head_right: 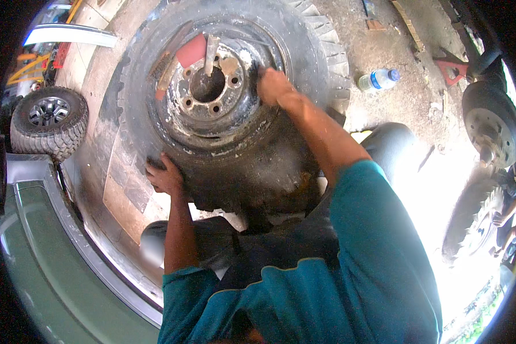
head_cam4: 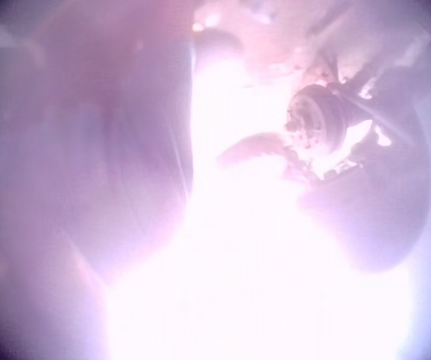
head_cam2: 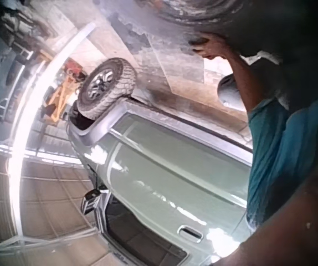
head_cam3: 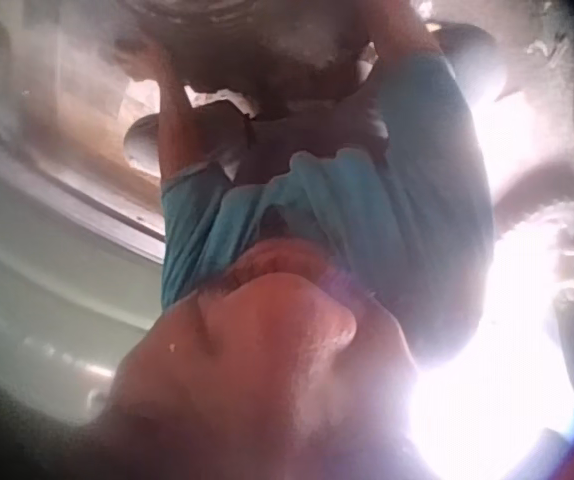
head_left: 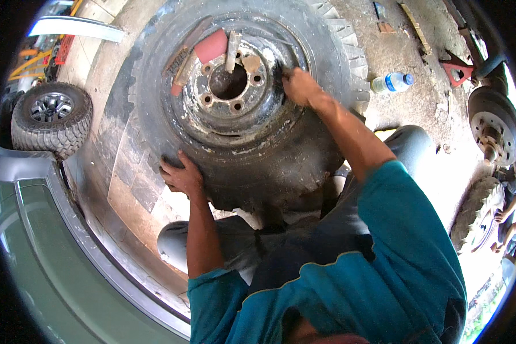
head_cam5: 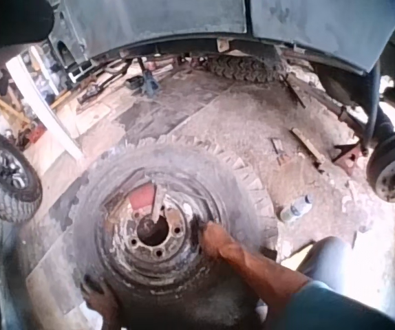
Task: The person sits on the floor and uses a metal tool to pry and scrape the inner rim of a large tire. They hold the tire steady with one hand while working the tool around the inner edge to separate or clean the rim area.
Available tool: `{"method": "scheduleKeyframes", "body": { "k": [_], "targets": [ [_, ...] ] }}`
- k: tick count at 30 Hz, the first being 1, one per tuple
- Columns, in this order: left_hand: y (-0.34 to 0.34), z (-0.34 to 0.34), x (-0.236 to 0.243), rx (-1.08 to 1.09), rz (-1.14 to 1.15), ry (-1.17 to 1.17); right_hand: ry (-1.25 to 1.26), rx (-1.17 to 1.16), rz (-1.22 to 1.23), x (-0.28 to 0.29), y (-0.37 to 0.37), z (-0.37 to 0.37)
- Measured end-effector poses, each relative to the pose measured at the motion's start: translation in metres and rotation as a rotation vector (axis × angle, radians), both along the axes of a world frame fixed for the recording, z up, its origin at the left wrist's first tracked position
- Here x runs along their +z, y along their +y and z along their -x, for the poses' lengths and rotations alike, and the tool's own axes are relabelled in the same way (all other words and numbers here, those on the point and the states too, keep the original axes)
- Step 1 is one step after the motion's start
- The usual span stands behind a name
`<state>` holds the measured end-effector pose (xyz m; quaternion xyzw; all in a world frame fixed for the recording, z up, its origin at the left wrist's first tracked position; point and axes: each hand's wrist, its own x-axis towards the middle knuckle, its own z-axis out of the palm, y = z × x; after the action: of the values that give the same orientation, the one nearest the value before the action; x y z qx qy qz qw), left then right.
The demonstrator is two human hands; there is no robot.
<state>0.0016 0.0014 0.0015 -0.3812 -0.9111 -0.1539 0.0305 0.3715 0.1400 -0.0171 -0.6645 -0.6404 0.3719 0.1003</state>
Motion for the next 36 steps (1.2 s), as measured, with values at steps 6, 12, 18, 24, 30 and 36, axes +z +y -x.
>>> {"method": "scheduleKeyframes", "body": {
  "k": [6,12,18,24,30,36],
  "targets": [
    [-0.004,-0.001,0.003,-0.008,0.002,0.0,0.023,0.087,-0.12,0.0,0.0,-0.004],
    [0.002,-0.004,0.007,-0.009,-0.002,-0.031,-0.089,0.193,-0.157,0.005,0.02,-0.009],
    [-0.003,0.003,0.0,-0.007,-0.013,0.018,-0.027,0.119,-0.173,-0.006,0.002,-0.012],
    [-0.002,0.001,-0.001,0.005,-0.001,0.018,0.008,0.052,-0.138,-0.001,-0.003,-0.006],
    [-0.001,-0.004,0.008,-0.01,-0.008,-0.011,-0.037,0.13,-0.156,-0.012,0.009,-0.007],
    [-0.001,-0.002,0.003,-0.002,-0.002,0.013,-0.012,0.032,-0.247,-0.004,0.0,0.0]
  ]
}}
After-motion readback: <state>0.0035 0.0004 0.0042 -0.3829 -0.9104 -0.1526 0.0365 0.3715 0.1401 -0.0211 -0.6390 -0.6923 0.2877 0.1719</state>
